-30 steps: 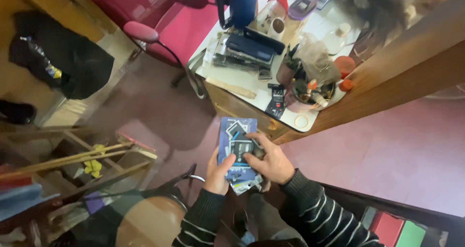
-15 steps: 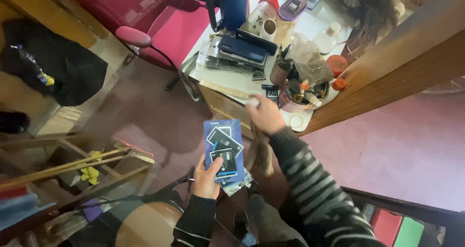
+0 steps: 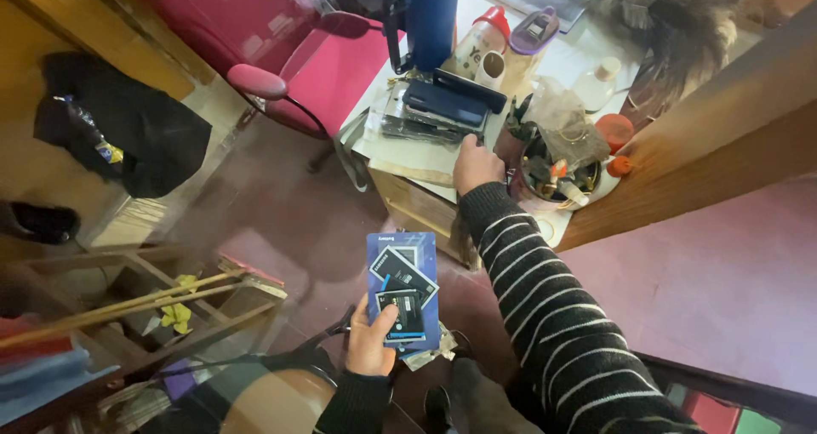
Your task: The person wipes down various electronic accessories including a skull-patterned case, a tablet cover, and several phone batteries using a cloth.
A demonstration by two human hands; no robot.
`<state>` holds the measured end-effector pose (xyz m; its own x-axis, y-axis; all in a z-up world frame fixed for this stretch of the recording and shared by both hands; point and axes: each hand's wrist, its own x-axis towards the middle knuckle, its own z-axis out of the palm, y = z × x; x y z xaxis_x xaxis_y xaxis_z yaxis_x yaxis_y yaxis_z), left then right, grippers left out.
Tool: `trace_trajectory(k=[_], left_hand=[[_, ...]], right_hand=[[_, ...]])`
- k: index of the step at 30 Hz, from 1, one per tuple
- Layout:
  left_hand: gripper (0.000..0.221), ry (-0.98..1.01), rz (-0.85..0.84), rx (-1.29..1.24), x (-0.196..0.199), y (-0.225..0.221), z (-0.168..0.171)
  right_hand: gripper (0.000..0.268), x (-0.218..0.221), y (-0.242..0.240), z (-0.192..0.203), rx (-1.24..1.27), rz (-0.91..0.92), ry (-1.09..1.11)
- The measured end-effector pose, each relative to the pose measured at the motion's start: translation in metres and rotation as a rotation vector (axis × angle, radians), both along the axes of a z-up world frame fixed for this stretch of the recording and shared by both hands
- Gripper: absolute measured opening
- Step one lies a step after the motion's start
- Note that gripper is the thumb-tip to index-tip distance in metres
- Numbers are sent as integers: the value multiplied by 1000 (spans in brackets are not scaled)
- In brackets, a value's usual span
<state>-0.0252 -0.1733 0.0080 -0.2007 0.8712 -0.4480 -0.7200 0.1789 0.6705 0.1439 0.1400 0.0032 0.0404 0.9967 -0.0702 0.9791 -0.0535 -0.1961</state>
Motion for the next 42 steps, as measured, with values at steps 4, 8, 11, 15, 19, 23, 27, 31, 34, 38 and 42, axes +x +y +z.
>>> trace_trajectory(k=[4, 8, 11, 15, 19, 23, 27, 31, 34, 38, 42], left_hand=[[44, -15, 33, -12, -6, -4, -11], [55, -1, 43, -65, -10, -8, -20], [45, 13, 39, -20, -5, -4, -6], [45, 17, 19, -87, -7, -5, 12], [46, 18, 6, -81, -11, -5, 13], [42, 46, -7, -101, -13, -9, 17], [45, 0, -4, -23, -19, -11, 11], [43, 41, 41, -79, -19, -7, 23], [44, 78, 79, -86, -23, -6, 3], [56, 167, 225, -22, -14, -3, 3], [57, 188, 228, -23, -13, 2, 3]], right_hand=[[18, -4, -4, 15, -85, 0, 49], [31, -25, -40, 70, -150, 24, 120], [20, -26, -41, 26, -73, 238, 97], [31, -16, -34, 37, -118, 139, 150], [23, -9, -11, 16, -14, 76, 9], [23, -8, 2, -14, -23, 24, -131], [21, -9, -6, 14, -47, 2, 62], [19, -10, 1, 1, -21, -2, -12], [21, -12, 2, 5, 2, 13, -85], [14, -5, -4, 36, -51, 82, -90], [13, -11, -29, 64, -13, 49, -166]])
